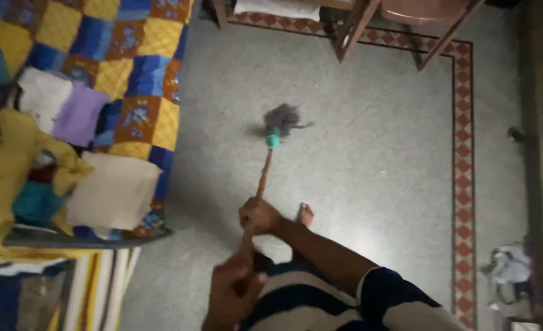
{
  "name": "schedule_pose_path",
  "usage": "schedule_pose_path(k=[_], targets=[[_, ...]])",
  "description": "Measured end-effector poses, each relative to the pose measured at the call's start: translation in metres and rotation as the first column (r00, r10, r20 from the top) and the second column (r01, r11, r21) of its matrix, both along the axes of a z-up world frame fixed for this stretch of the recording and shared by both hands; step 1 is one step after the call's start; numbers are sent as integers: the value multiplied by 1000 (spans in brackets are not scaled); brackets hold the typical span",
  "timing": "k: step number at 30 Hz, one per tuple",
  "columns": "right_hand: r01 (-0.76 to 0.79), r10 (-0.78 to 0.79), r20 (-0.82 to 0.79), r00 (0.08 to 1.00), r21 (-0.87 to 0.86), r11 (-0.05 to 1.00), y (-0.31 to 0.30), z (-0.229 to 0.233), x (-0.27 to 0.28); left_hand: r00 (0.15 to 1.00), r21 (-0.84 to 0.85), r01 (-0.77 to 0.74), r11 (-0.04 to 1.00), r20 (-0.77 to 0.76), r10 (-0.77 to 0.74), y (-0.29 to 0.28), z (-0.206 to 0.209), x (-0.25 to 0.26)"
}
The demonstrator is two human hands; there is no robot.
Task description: The person mops the tiled floor of a room using a mop with a wooden handle and a purple head. They move the mop back and forth across the floor, navigating around furniture and other items.
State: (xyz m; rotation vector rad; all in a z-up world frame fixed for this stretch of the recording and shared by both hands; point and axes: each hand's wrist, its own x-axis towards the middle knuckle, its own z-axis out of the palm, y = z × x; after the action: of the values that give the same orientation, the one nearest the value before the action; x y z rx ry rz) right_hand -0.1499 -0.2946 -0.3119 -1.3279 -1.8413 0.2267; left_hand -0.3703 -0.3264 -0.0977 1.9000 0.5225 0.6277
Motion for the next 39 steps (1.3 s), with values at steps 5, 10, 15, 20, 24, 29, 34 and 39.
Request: schedule_pose_path(k=[5,10,15,20,24,29,34,39], targets=[[-234,221,-139,965,-88,968,30,12,-74,991,140,82,987,-112,-66,2,-2,-61],[-203,196,-53,979,-193,960,18,46,-113,916,12,274,962,-310,-257,-1,12,-80],[-82,82,28,996,5,997,-10,65,-123,946,188,300,935,-186,-267,-5,3,-92],[-10,18,33,999,-234,972,-20,20,-100,963,76,226,971,-171,-211,-8,-11,-95],[237,-169,272,947,-241,941,-73,-21,-75,936,-169,284,944,-165,-311,-30,-14,-77],[378,-400,-66,914,-219,900,-182,-28,-66,872,-177,458,871,-100,-478,-81,-15,-56],[472,-518,-193,834,-238,849,-257,-30,-89,801,-63,585,809,-114,-588,-128,-20,-56],[474,-495,-165,853,-152,867,-261,-41,-107,846,4,527,850,-99,-524,-142,-13,-78]])
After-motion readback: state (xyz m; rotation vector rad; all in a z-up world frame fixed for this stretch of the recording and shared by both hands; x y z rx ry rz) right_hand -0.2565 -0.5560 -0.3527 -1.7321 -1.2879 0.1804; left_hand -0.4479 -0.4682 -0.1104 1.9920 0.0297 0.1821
